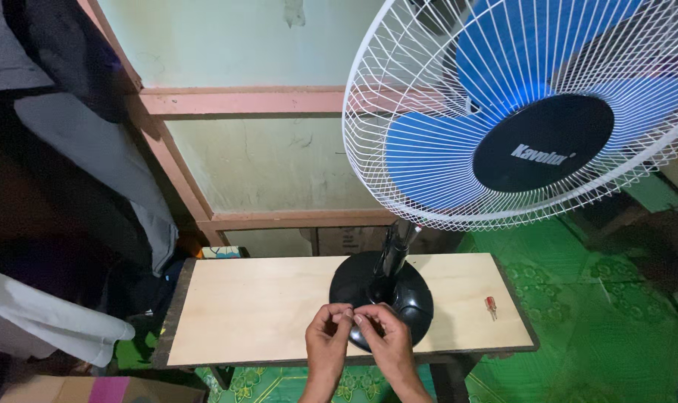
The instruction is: The person assembles a standing fan by attaching the motor housing to the stand, securing the front grille, and adjusting the base. The person uses hands to align and tighten components without visible tools.
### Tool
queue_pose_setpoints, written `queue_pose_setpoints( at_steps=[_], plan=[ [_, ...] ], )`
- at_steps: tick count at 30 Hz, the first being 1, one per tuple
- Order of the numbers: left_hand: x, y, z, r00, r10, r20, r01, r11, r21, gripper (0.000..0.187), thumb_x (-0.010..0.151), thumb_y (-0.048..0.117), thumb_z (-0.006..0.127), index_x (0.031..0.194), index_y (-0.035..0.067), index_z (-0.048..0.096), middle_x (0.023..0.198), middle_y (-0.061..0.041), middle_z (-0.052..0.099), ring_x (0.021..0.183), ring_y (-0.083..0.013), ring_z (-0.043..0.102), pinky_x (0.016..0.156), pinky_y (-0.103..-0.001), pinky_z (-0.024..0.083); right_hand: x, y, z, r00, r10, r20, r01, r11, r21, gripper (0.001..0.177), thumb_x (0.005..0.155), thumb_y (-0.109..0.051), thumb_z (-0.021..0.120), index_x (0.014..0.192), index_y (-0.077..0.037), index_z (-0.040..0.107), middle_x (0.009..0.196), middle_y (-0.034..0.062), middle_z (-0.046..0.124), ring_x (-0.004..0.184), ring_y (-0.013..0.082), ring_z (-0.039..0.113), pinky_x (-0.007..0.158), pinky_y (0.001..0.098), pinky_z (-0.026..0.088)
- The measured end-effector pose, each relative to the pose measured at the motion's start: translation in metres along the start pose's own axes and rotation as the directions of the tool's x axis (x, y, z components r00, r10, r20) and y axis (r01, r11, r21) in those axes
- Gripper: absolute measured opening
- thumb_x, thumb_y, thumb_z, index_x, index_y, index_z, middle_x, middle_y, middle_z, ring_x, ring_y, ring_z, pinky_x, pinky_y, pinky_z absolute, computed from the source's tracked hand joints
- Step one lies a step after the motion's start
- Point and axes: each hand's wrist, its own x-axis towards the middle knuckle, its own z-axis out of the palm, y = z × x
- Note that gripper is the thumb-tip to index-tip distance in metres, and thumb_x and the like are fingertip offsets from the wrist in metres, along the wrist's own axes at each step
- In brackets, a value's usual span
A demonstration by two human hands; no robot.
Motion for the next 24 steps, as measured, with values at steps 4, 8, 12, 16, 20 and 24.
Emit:
queue_pose_setpoints(
  at_steps=[4, 8, 12, 16, 20, 24],
  plan=[
    [-0.001, 0.001, 0.002, 1.000, 0.010, -0.024, -0.008, 0.999, 0.054, 0.011, 0.078, 0.008, 0.060, 0.083, -0.001, 0.061, 0.065, -0.001, 0.058, 0.059, -0.0046, 0.049, 0.052, -0.018, 0.040, 0.000, -0.005, -0.001, 1.000, 0.014, 0.003, -0.014, 0.998, -0.060, 0.008, 0.075, -0.004, 0.062, 0.081, 0.001, 0.063, 0.070, 0.0012, 0.055, 0.061, 0.0054, 0.052, 0.052, 0.0189, 0.041],
    [-0.004, 0.005, 0.004, 1.000, 0.007, -0.025, -0.006, 0.998, 0.055, 0.011, 0.077, 0.008, 0.060, 0.083, -0.001, 0.061, 0.066, -0.002, 0.059, 0.059, -0.0051, 0.051, 0.053, -0.018, 0.041, -0.002, -0.007, -0.002, 1.000, 0.007, -0.007, -0.008, 0.996, -0.087, 0.007, 0.075, -0.004, 0.062, 0.080, 0.000, 0.063, 0.069, 0.0007, 0.054, 0.059, 0.0049, 0.050, 0.050, 0.0187, 0.040],
    [-0.005, 0.010, 0.007, 0.998, 0.037, -0.043, -0.032, 0.993, 0.117, 0.011, 0.076, 0.009, 0.059, 0.082, 0.000, 0.060, 0.067, -0.002, 0.061, 0.061, -0.0053, 0.056, 0.056, -0.019, 0.046, -0.002, -0.003, -0.003, 0.999, -0.039, 0.007, 0.039, 0.995, -0.093, 0.007, 0.074, -0.004, 0.062, 0.080, 0.000, 0.063, 0.069, 0.0000, 0.054, 0.059, 0.0038, 0.051, 0.049, 0.0178, 0.040],
    [-0.007, 0.015, 0.010, 0.995, 0.090, -0.053, -0.081, 0.985, 0.154, 0.010, 0.076, 0.008, 0.060, 0.081, -0.001, 0.061, 0.067, -0.002, 0.060, 0.061, -0.0057, 0.054, 0.056, -0.019, 0.045, 0.000, 0.004, -0.004, 0.999, 0.045, 0.008, -0.045, 0.999, -0.026, 0.006, 0.074, -0.003, 0.061, 0.078, 0.001, 0.062, 0.067, -0.0004, 0.053, 0.057, 0.0031, 0.050, 0.049, 0.0175, 0.040],
    [-0.008, 0.022, 0.012, 0.995, 0.087, -0.055, -0.075, 0.980, 0.184, 0.010, 0.076, 0.008, 0.061, 0.080, -0.001, 0.062, 0.069, -0.003, 0.059, 0.061, -0.0055, 0.053, 0.056, -0.019, 0.045, 0.001, 0.011, -0.006, 0.991, 0.128, 0.027, -0.129, 0.990, 0.051, 0.003, 0.075, -0.002, 0.060, 0.076, 0.000, 0.060, 0.064, -0.0022, 0.054, 0.057, 0.0022, 0.047, 0.049, 0.0175, 0.038],
    [-0.005, 0.019, 0.013, 0.994, 0.098, -0.051, -0.087, 0.977, 0.194, 0.009, 0.076, 0.007, 0.061, 0.080, -0.001, 0.063, 0.069, -0.001, 0.058, 0.061, -0.0049, 0.051, 0.055, -0.019, 0.043, 0.003, 0.019, -0.008, 0.984, 0.169, 0.060, -0.174, 0.981, 0.084, 0.001, 0.074, -0.001, 0.057, 0.074, 0.000, 0.057, 0.064, -0.0035, 0.052, 0.058, 0.0018, 0.045, 0.050, 0.0175, 0.037]
  ],
)
